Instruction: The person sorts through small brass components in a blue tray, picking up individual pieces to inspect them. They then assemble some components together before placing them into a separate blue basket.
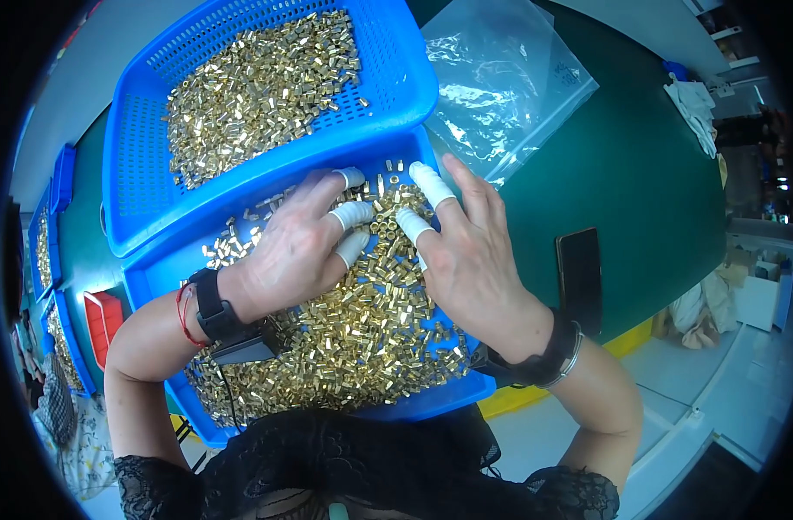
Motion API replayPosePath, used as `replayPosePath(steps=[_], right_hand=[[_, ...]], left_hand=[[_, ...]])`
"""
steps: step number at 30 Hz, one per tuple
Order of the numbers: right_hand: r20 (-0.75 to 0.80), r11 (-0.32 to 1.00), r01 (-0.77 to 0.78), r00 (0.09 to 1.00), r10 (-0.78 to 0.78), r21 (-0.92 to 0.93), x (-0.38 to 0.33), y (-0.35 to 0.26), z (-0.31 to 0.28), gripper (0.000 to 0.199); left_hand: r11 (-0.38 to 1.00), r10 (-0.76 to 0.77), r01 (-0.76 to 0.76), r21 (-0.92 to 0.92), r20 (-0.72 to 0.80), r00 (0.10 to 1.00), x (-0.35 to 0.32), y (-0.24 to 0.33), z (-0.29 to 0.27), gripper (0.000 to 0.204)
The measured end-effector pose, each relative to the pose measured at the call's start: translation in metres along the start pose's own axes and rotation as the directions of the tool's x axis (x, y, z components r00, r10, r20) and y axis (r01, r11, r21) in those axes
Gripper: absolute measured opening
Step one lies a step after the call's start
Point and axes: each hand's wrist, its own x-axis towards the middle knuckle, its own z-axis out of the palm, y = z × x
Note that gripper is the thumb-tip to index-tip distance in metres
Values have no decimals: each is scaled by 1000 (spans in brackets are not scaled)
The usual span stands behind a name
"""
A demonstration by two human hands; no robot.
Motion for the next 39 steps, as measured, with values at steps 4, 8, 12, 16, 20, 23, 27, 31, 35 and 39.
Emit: replayPosePath(steps=[4,8,12,16,20,23,27,31,35,39], right_hand=[[-12,1000,2,1000,-2,8,1,-1,0,41],[-20,1000,15,1000,-15,6,2,-1,0,34],[7,1000,10,1000,-10,-19,1,-2,1,44],[-4,1000,11,1000,-11,-12,2,-3,-1,41],[-70,999,25,997,-24,23,1,-6,-8,37],[-129,996,33,991,-22,85,-1,-7,-13,36],[-89,995,28,996,-20,94,3,-9,-9,31],[-4,999,2,1000,-2,-43,9,-12,-7,25],[41,994,-52,998,56,-99,14,-14,-11,18],[162,992,-110,980,118,-60,22,-12,-14,15]], left_hand=[[1000,-9,9,18,-1,1000,0,0,1,27],[1000,-5,5,14,-24,1000,0,-1,3,27],[1000,-8,8,6,-28,1000,0,0,4,27],[1000,-17,17,-3,-37,999,0,-1,6,26],[1000,-21,20,-12,-46,999,-1,0,7,26],[1000,-18,18,-6,-49,999,0,2,7,25],[999,-45,45,9,-18,999,1,3,6,25],[999,-53,53,5,-27,998,-1,2,6,24],[999,-54,54,5,-17,998,0,2,7,23],[996,-88,88,23,9,996,1,2,8,22]])
